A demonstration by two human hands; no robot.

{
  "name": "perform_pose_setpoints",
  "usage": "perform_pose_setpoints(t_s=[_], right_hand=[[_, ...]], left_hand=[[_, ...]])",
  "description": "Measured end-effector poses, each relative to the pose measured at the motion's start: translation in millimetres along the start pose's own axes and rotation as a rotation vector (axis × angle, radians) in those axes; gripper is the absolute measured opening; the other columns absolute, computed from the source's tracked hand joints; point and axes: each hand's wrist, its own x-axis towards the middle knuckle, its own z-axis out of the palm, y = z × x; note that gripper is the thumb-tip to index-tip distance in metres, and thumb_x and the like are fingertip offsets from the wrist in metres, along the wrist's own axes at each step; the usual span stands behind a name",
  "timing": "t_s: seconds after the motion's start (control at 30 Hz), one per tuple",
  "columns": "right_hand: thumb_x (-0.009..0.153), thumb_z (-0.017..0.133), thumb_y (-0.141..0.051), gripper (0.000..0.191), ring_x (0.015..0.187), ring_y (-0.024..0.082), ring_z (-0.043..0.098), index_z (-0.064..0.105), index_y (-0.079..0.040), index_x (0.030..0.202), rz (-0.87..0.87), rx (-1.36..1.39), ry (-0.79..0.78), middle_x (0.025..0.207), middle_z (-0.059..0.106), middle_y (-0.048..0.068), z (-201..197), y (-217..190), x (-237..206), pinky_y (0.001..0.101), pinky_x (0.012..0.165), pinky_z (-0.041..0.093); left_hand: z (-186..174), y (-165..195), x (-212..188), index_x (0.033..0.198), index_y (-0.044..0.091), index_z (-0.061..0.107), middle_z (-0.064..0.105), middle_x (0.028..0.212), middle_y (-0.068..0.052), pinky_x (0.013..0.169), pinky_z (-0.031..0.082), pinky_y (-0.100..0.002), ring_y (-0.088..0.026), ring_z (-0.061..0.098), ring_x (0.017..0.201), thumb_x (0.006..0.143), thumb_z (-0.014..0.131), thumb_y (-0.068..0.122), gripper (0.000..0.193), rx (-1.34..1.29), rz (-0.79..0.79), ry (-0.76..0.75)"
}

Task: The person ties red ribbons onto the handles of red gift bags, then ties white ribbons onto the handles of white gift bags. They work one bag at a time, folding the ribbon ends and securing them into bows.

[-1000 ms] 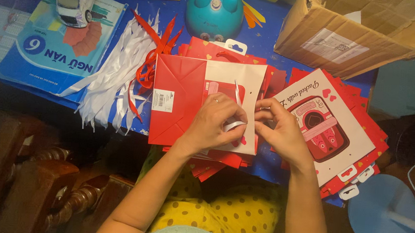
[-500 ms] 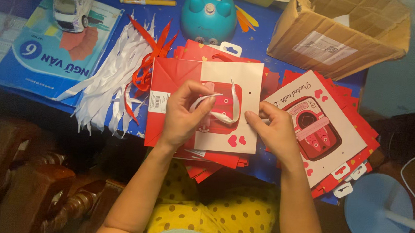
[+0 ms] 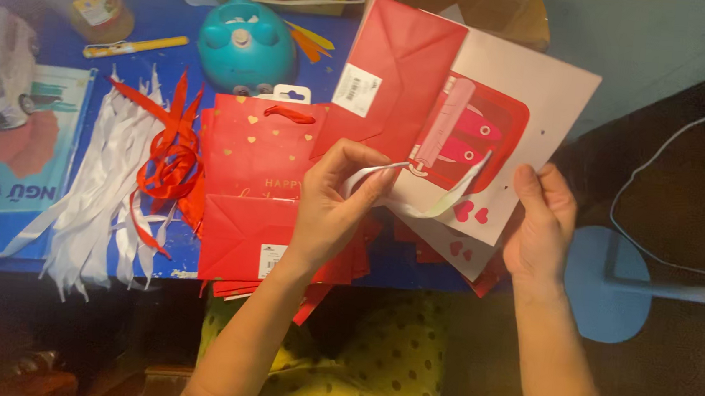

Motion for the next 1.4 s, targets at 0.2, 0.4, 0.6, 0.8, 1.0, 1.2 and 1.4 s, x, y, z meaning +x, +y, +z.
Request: perform_pose_setpoints(t_s=[0.2, 0.4, 0.6, 0.8, 1.0, 1.2, 1.4], right_hand=[[0.102, 0.061, -0.012, 0.031, 0.116, 0.015, 0.064, 0.061, 0.001, 0.131, 0.157, -0.016, 0.225, 0.128, 0.068, 0.009, -66, 24, -50, 0.0331, 0.105, 0.049], [0.095, 0.061, -0.003, 0.055, 0.116, 0.016, 0.054, 0.045, -0.003, 0.148, -0.036, -0.482, 0.342, 0.138, 0.052, 0.008, -80, 31, -65, 0.0315, 0.103, 0.044], [0.101, 0.064, -0.005, 0.035, 0.13, 0.024, 0.056, 0.061, -0.001, 0.136, -0.323, -0.9, -0.211, 0.135, 0.062, 0.014, -17, 13, -53, 0.0351, 0.112, 0.043], [0.094, 0.068, -0.01, 0.027, 0.098, 0.014, 0.073, 0.063, -0.003, 0.119, -0.185, -0.831, -0.488, 0.103, 0.072, 0.007, 87, 24, -40, 0.0299, 0.084, 0.056], [0.101, 0.066, -0.008, 0.025, 0.094, 0.012, 0.072, 0.07, 0.003, 0.123, 0.054, -0.434, -0.686, 0.102, 0.078, 0.007, 166, 41, -26, 0.028, 0.087, 0.057], [0.1, 0.066, -0.01, 0.044, 0.062, 0.005, 0.053, 0.062, 0.003, 0.142, 0.407, -0.114, -0.777, 0.092, 0.077, 0.006, 237, 74, -41, 0.0217, 0.055, 0.044], [0.095, 0.062, -0.006, 0.057, 0.074, 0.005, 0.063, 0.047, -0.006, 0.151, 0.403, -0.244, -0.824, 0.096, 0.076, 0.006, 271, 94, -71, 0.023, 0.062, 0.056]], left_hand=[[21, -30, 2, 0.106, 0.001, 0.064, 0.068, 0.096, -0.002, 0.079, 0.055, -0.025, -0.008, 0.065, 0.089, 0.099, 0.071, 0.011, 0.014, -0.037, -0.106, -0.064], [32, -41, 4, 0.105, -0.001, 0.068, 0.068, 0.104, -0.002, 0.093, 0.05, -0.027, -0.008, 0.061, 0.104, 0.101, 0.072, 0.013, 0.016, 0.038, -0.007, -0.128], [39, -31, -1, 0.108, 0.0, 0.071, 0.072, 0.102, -0.003, 0.087, 0.055, -0.027, -0.009, 0.065, 0.097, 0.1, 0.071, 0.013, 0.016, -0.06, -0.11, -0.159], [17, 5, -6, 0.111, 0.001, 0.069, 0.07, 0.104, -0.003, 0.083, 0.055, -0.026, -0.008, 0.065, 0.095, 0.103, 0.071, 0.011, 0.013, -0.269, -0.021, -0.135], [-58, 57, 4, 0.112, 0.004, 0.067, 0.064, 0.087, 0.001, 0.058, 0.038, -0.02, -0.001, 0.051, 0.071, 0.106, 0.07, 0.013, 0.012, -0.154, 0.146, 0.093], [-137, 98, 39, 0.111, 0.005, 0.066, 0.062, 0.085, 0.0, 0.05, 0.03, -0.019, -0.001, 0.044, 0.058, 0.106, 0.07, 0.018, 0.014, -0.025, 0.275, 0.291], [-217, 114, 67, 0.105, 0.005, 0.068, 0.065, 0.081, 0.0, 0.046, 0.029, -0.019, -0.001, 0.043, 0.053, 0.101, 0.072, 0.015, 0.012, 0.275, 0.227, 0.443]])
